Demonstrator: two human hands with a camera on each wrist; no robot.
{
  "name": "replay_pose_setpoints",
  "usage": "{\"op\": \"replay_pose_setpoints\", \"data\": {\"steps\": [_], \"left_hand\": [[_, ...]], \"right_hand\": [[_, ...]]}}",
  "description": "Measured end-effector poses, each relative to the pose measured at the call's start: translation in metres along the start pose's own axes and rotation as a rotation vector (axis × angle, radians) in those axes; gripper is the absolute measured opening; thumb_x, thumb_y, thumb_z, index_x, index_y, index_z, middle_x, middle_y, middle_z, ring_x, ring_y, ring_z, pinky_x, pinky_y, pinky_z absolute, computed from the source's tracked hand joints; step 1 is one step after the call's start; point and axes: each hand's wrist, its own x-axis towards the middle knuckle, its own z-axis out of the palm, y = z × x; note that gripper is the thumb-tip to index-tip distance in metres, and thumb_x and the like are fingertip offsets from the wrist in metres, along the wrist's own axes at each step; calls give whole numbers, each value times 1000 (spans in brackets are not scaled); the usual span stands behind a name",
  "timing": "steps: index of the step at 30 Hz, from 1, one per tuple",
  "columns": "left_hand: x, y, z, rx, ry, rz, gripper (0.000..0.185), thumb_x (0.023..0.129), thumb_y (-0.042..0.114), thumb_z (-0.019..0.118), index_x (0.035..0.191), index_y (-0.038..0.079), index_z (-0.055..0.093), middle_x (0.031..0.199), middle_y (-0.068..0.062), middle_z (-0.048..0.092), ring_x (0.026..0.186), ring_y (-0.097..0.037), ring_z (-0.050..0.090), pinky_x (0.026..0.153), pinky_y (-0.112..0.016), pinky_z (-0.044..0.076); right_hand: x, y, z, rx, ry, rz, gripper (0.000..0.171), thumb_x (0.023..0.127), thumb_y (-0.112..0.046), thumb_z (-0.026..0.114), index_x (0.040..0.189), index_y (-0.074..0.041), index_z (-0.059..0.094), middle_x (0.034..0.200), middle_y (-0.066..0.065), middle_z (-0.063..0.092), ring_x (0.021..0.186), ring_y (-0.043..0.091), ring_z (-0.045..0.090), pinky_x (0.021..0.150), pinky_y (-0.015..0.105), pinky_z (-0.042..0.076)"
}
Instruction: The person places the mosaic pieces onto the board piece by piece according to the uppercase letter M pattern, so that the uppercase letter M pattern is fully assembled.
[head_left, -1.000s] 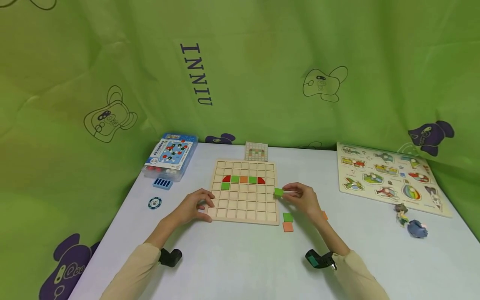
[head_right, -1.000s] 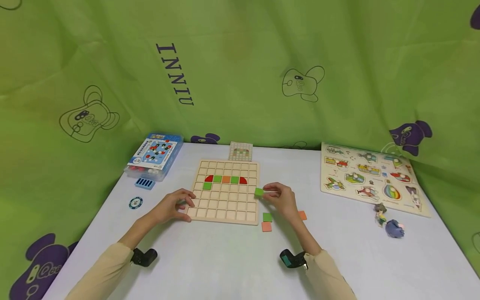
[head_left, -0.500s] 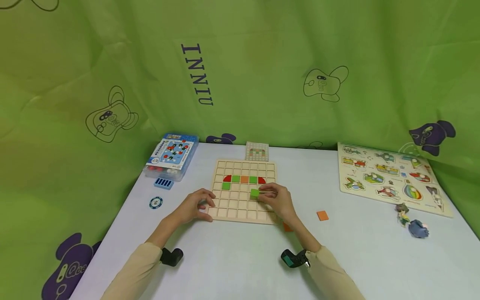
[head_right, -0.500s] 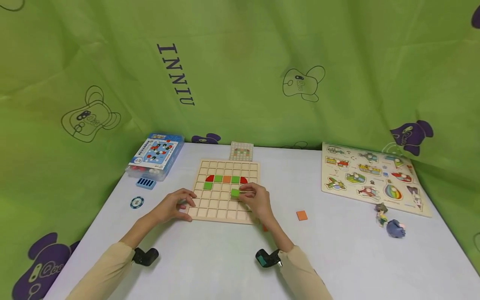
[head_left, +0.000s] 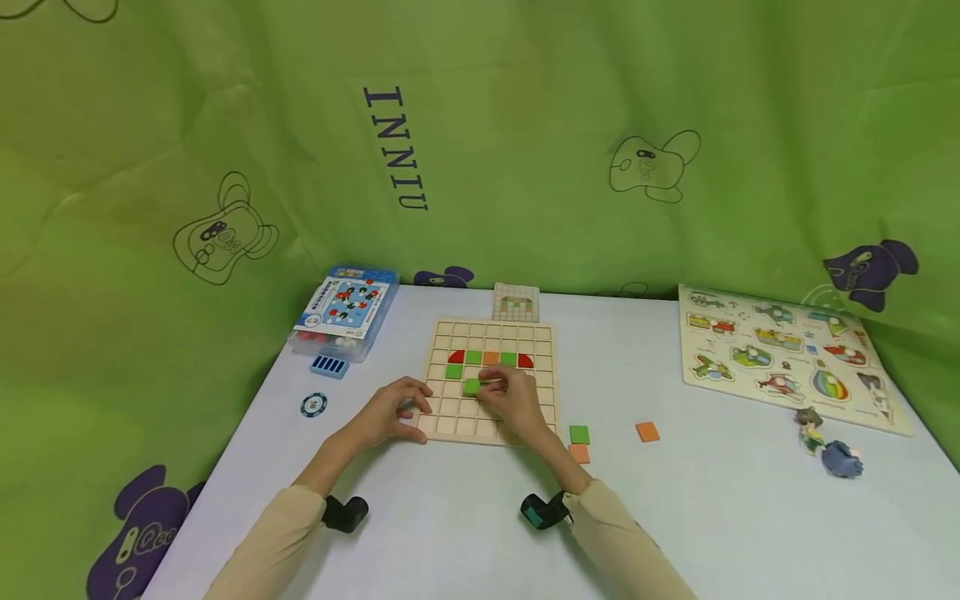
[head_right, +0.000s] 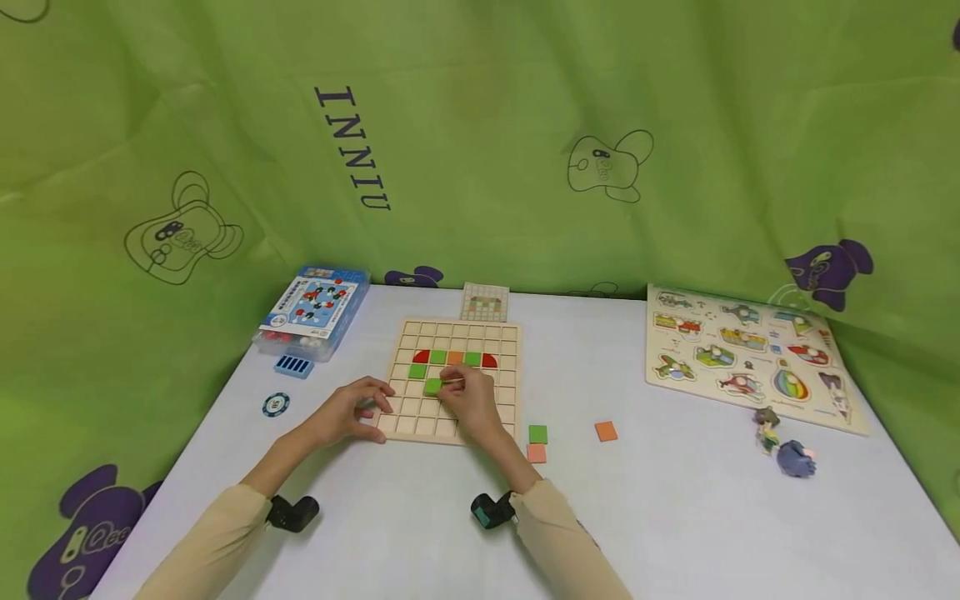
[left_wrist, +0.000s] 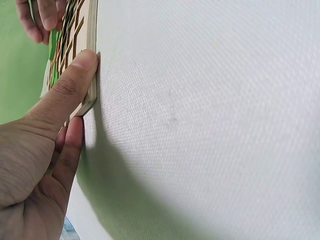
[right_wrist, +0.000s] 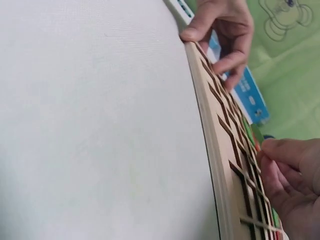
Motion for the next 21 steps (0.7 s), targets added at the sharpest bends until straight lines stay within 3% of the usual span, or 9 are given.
{"op": "replay_pose_setpoints", "data": {"steps": [10, 21], "left_hand": [[0, 0, 0, -3, -1, 15, 31, 66, 3, 85, 89, 3, 64, 123, -17, 54, 119, -37, 47, 85, -37, 54], [1, -1, 0, -12, 1, 0, 31, 66, 4, 86, 89, 3, 65, 124, -16, 54, 120, -36, 47, 86, -36, 54]], "right_hand": [[9, -1, 16, -11, -60, -8, 23, 78, 11, 72, 100, 10, 65, 97, 21, 67, 81, 27, 68, 68, 21, 56], [11, -2, 23, 22, -57, -55, 23, 77, 12, 72, 99, 11, 64, 96, 23, 68, 81, 30, 68, 69, 23, 56]]}}
